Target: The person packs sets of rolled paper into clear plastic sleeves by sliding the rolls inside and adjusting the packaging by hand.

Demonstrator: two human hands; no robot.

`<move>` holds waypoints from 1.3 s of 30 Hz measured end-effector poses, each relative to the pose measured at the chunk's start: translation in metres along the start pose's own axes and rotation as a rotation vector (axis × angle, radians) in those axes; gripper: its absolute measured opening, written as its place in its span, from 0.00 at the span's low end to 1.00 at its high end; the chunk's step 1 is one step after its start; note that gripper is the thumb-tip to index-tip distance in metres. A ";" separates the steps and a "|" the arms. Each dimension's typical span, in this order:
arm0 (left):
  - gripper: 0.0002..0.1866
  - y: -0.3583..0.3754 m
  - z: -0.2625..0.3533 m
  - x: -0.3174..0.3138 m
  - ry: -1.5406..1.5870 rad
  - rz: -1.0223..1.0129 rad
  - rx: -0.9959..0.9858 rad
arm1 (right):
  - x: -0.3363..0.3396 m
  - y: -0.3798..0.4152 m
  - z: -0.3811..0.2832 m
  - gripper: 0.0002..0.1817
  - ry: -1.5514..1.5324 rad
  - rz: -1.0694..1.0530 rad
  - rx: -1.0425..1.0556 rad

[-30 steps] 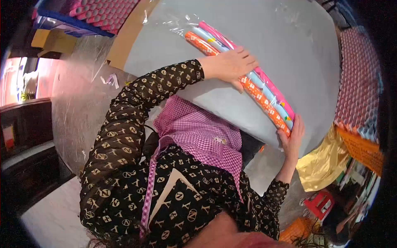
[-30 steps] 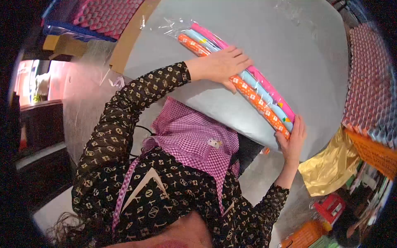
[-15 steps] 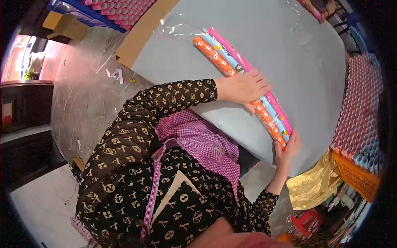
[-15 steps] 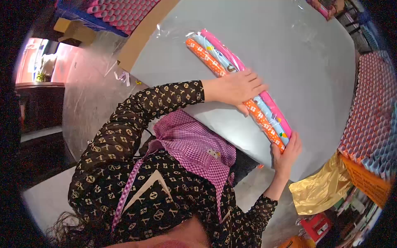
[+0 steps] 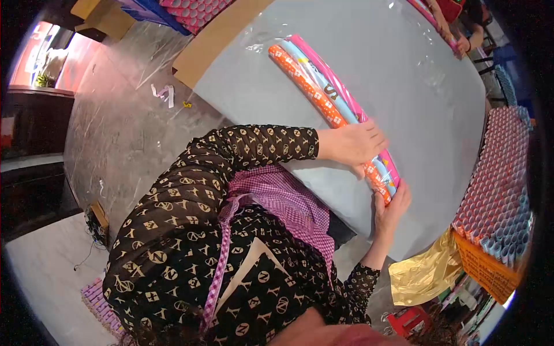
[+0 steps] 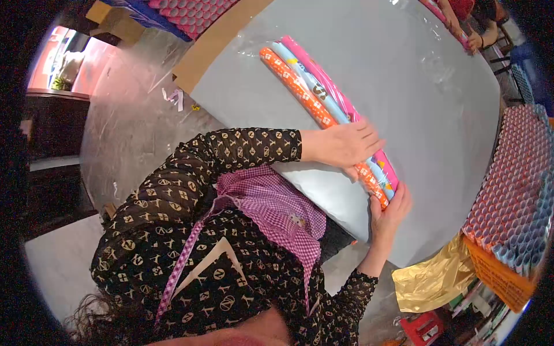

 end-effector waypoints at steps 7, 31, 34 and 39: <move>0.53 -0.013 0.016 -0.011 -0.061 0.016 0.004 | -0.012 -0.007 0.014 0.43 0.011 0.000 0.070; 0.57 0.059 -0.071 0.045 0.093 -0.095 -0.044 | 0.017 0.022 -0.008 0.41 0.094 -0.042 0.050; 0.55 0.055 -0.058 0.037 0.089 -0.096 0.012 | 0.010 0.032 0.002 0.42 0.086 -0.017 0.043; 0.56 0.046 -0.043 0.027 0.052 -0.068 0.006 | 0.007 0.025 -0.004 0.43 0.079 -0.017 0.039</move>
Point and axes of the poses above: each hand's wrist, its own y-axis away from the middle knuckle, its own x-axis out of the back of the hand, z = x × y, the point moved 3 cm from there along -y, towards the middle knuckle, and after that the axes turned 3 degrees about y, right-handed, at the moved point
